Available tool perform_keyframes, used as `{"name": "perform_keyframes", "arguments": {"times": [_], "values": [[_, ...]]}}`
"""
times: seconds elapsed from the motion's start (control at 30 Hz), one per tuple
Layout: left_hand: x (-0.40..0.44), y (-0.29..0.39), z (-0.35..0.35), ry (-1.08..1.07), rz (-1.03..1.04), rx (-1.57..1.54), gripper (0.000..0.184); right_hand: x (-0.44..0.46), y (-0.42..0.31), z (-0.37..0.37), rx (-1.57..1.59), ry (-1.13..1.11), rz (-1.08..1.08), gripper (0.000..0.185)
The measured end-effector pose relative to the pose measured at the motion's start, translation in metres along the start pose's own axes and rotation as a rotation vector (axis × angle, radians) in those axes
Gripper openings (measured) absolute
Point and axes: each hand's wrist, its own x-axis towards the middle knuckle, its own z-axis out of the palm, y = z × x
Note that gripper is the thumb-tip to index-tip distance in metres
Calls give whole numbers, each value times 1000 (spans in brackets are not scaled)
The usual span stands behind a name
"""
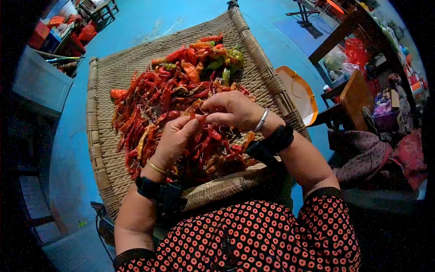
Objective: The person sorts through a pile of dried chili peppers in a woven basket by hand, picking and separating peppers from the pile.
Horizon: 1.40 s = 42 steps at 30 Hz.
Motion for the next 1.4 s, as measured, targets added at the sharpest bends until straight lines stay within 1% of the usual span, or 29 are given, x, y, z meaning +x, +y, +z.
{"name": "perform_keyframes", "arguments": {"times": [0.07,0.1,0.17,0.2,0.27,0.3,0.37,0.4,0.43,0.47,0.5,0.57,0.6,0.63,0.67,0.7,0.77,0.8,0.83,0.9,0.93,1.0,1.03,1.07,1.1,1.13,1.17,1.27,1.4], "values": [[0,-2,-1,-52,43,128,23,-1,-3,5,191,-99,75,21],[0,-2,-1,-52,42,126,23,-1,-2,7,191,-100,76,21],[-1,0,0,-92,-71,113,25,-2,1,9,33,-138,103,16],[-1,0,1,-93,-71,112,25,-2,3,6,31,-139,104,16],[0,-3,5,18,2,9,25,-4,11,-9,75,-41,86,13],[1,-5,0,16,3,6,25,-6,18,-18,-11,35,106,11],[6,-10,-13,65,85,271,26,-11,20,-44,-254,271,109,8],[6,-7,-12,67,125,314,26,-16,21,-55,-310,346,170,8],[5,-6,-10,63,125,313,26,-21,23,-65,-365,423,232,8],[5,-4,-8,74,90,272,26,-26,33,-73,-513,446,221,8],[4,-4,-8,87,54,231,26,-32,36,-79,-514,447,223,8],[5,-8,-7,90,34,194,28,-41,38,-91,-496,593,351,9],[5,-10,-8,94,13,158,30,-44,39,-97,-496,592,352,9],[6,-10,-8,94,11,158,30,-47,39,-103,-638,627,419,10],[7,-11,-9,114,75,226,31,-50,39,-107,-780,661,487,11],[8,-11,-10,134,140,295,33,-51,37,-109,-779,661,488,11],[11,-17,-17,171,172,366,34,-54,35,-113,-959,620,748,12],[13,-19,-21,209,206,436,36,-55,43,-113,-1041,568,798,15],[13,-18,-23,209,207,436,36,-58,50,-110,-1041,569,798,15],[13,-16,-26,256,197,517,37,-58,55,-105,-1063,509,515,18],[11,-11,-25,260,199,519,37,-51,50,-96,-936,491,455,20],[5,2,-20,277,164,514,38,-31,34,-75,-567,299,380,19],[6,1,-21,283,167,521,38,-24,33,-59,-447,245,253,18],[7,-3,-22,265,167,416,38,-20,36,-46,-432,162,131,17],[7,-5,-22,246,169,311,37,-15,33,-31,-491,57,165,21],[4,1,-17,246,89,255,36,-8,34,-20,-513,31,163,24],[4,0,-15,250,95,258,36,-4,37,-12,-537,6,160,27],[5,-1,-17,106,127,192,33,2,63,10,-517,91,146,32],[2,3,-11,125,26,72,33,1,79,18,-522,83,240,39]]}}
